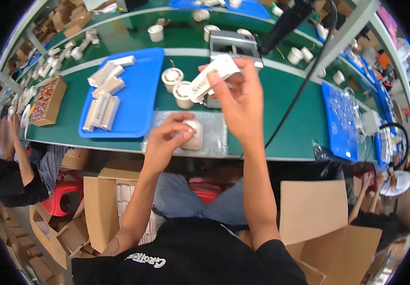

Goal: Assembling plastic electronic housings using an electric screwdriver on an assembly line.

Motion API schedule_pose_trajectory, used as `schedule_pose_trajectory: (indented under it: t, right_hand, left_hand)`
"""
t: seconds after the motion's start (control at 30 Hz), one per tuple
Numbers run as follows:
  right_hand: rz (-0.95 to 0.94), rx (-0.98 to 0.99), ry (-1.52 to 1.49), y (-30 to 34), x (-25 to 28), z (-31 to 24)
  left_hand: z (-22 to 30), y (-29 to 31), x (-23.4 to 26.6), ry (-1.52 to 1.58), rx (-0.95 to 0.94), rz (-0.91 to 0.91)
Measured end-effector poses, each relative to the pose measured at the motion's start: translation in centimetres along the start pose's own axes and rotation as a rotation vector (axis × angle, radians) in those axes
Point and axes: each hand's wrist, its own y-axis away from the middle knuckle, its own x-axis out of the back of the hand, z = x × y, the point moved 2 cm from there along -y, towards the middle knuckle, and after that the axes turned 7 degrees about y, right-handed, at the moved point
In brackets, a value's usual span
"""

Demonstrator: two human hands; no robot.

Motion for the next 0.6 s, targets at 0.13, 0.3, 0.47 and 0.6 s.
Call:
schedule_pose_trajectory:
  t: [0.13, 0.3, 0.47, 0.6]
  right_hand:
    - [0.141, -0.031, -0.059, 3.6, 2.3, 0.2]
    - [0.274, 0.107, 0.022, 5.8, 3.0, 0.7]
    - [0.284, 0.243, -0.051, 5.7, 2.2, 2.5]
    - [0.238, 0.210, -0.006, 5.7, 1.9, 3.9]
  left_hand:
    - [1.3, -1.1, -3.0, -0.192, -0.176, 0.086]
    - [0.5, -1.4, -4.3, -0.182, -0.146, 0.066]
    - [0.7, -1.1, -4.3, -0.161, -0.077, 0.052]
    - [0.4, -1.0, -3.4, -0.358, -0.225, 0.021]
